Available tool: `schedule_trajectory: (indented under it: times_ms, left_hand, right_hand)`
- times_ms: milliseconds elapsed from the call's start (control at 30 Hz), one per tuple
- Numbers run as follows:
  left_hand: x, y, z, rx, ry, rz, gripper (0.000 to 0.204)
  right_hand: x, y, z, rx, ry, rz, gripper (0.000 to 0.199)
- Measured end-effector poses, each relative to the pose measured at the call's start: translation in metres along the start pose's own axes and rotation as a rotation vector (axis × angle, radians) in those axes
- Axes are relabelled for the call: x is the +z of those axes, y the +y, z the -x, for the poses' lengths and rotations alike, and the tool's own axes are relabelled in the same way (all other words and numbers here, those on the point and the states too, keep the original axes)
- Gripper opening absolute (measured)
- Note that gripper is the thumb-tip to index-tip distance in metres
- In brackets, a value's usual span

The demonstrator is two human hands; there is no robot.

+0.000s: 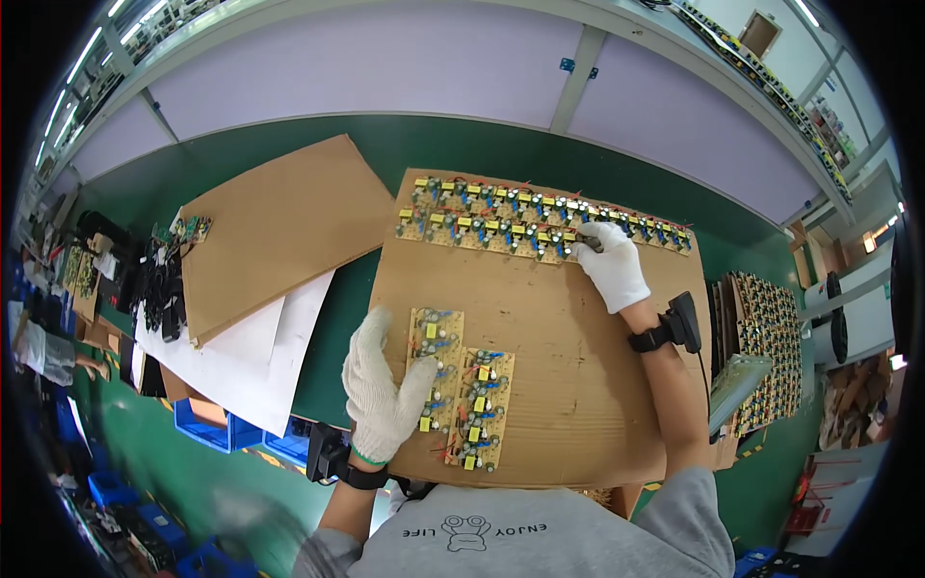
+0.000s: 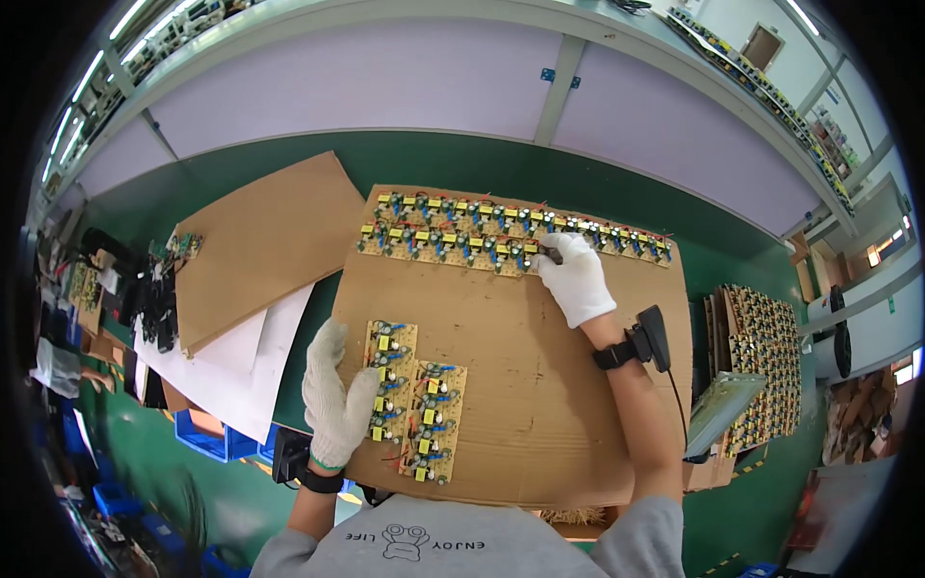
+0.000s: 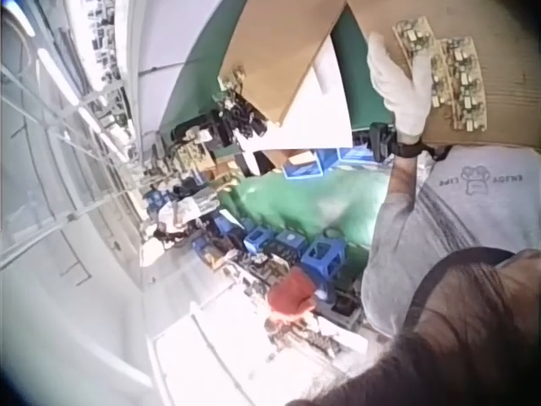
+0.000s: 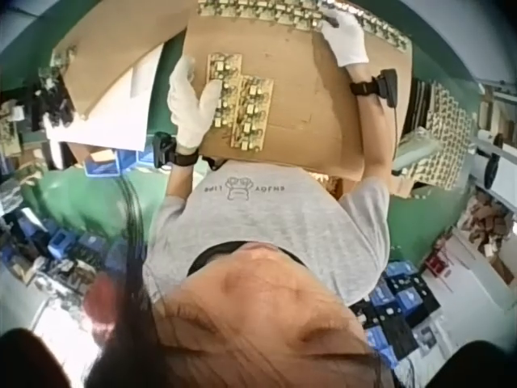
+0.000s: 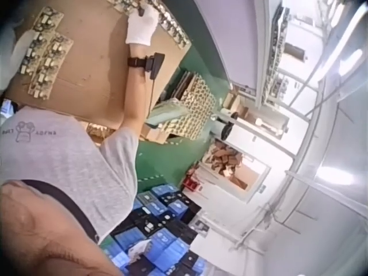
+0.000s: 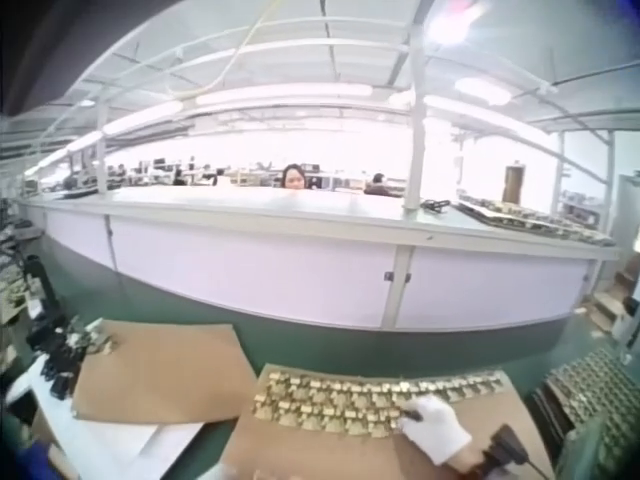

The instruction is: The person picks up circuit boards from a cardboard surface, aligns them against a green fixture, and arranges them into rows on the cardboard.

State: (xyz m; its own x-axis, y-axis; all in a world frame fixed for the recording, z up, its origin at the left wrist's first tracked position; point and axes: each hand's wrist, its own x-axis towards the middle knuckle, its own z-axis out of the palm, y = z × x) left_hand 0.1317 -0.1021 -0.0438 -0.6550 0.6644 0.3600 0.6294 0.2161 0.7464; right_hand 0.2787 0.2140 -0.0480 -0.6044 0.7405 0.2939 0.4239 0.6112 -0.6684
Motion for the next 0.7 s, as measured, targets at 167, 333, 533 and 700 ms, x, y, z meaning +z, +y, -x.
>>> schedule_trajectory:
  times_ms: [167,333,533,700]
  left_hand:
    - [-0.018,0.016,0.004,0.100,-0.165,-0.188,0.096]
    - [-0.033,0.040,0.028,0.227,-0.366,-0.324,0.112]
    - [-0.029,0.044,0.037,0.256,-0.280,-0.419,0.107]
    - [-0.038,0.067,0.034,0.285,-0.328,-0.313,0.091]
  right_hand:
    - [-0.014,-0.048,0.030,-0.036,0.176,0.208,0.039]
    - [-0.008,-0.121,0.088,0.008,-0.367,-0.141,0.035]
    - [0.008,-0.136,0.071,0.198,-0.737,0.068,0.066]
    - [-0.024,-0.150,0.080,0.122,-0.951,-0.240,0.072]
